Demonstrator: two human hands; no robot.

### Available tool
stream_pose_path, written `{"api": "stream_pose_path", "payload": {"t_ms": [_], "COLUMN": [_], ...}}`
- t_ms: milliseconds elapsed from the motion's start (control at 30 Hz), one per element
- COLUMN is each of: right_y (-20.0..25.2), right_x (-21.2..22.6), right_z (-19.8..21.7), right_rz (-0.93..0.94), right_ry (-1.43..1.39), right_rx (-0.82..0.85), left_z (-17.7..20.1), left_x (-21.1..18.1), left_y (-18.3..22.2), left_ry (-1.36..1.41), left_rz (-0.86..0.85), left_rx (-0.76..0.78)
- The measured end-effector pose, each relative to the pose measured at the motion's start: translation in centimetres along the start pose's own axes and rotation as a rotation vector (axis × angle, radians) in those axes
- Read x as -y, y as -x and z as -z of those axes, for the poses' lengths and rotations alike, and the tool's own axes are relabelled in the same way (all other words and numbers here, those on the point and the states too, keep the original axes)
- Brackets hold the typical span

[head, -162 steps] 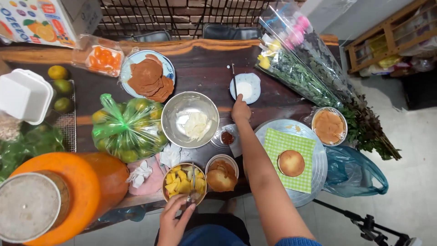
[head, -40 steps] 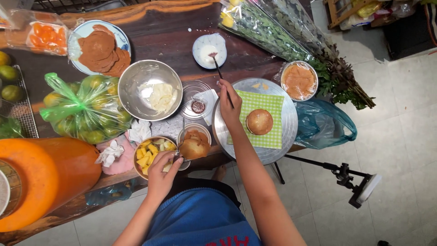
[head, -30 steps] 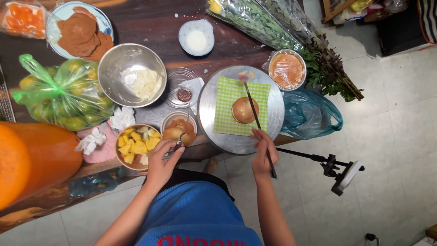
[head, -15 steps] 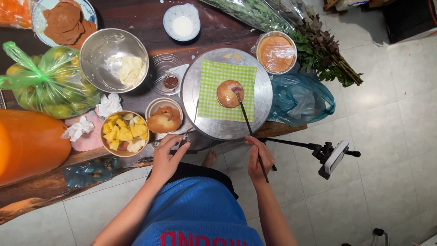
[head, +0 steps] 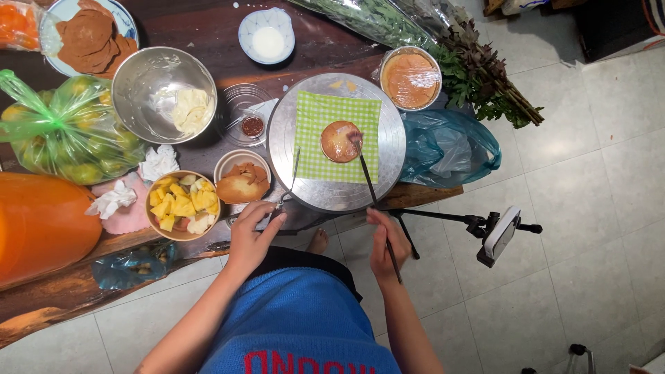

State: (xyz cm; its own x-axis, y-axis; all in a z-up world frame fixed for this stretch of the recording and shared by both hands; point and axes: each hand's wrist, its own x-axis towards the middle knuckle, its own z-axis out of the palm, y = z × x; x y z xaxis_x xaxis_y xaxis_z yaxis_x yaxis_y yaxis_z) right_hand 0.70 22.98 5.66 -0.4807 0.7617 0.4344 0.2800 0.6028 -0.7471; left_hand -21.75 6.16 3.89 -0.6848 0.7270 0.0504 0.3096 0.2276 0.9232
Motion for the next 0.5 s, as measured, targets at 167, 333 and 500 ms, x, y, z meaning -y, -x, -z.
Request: {"api": "stream_pose_path", "payload": {"t_ms": [167, 333, 500], "right_y": [-2.2, -3.1, -2.2], "right_x": [-0.4, 1.1, 0.8], "right_z": [-2.7, -3.2, -2.1], "right_rz": [-0.017, -0.041, 0.042], "right_ry": [-0.026, -0.049, -0.001], "right_rx": [0.016, 0.043, 0.122], "left_z": [0.4, 0.8, 0.7], "left_x": [0.1, 0.3, 1.2], "left_y": [0.2, 0.1, 0.2], "left_ry": [-0.001, 0.006, -0.006], "left_rz": [0.024, 0.075, 0.042], "left_rx": [-0.010, -0.033, -0.035]}}
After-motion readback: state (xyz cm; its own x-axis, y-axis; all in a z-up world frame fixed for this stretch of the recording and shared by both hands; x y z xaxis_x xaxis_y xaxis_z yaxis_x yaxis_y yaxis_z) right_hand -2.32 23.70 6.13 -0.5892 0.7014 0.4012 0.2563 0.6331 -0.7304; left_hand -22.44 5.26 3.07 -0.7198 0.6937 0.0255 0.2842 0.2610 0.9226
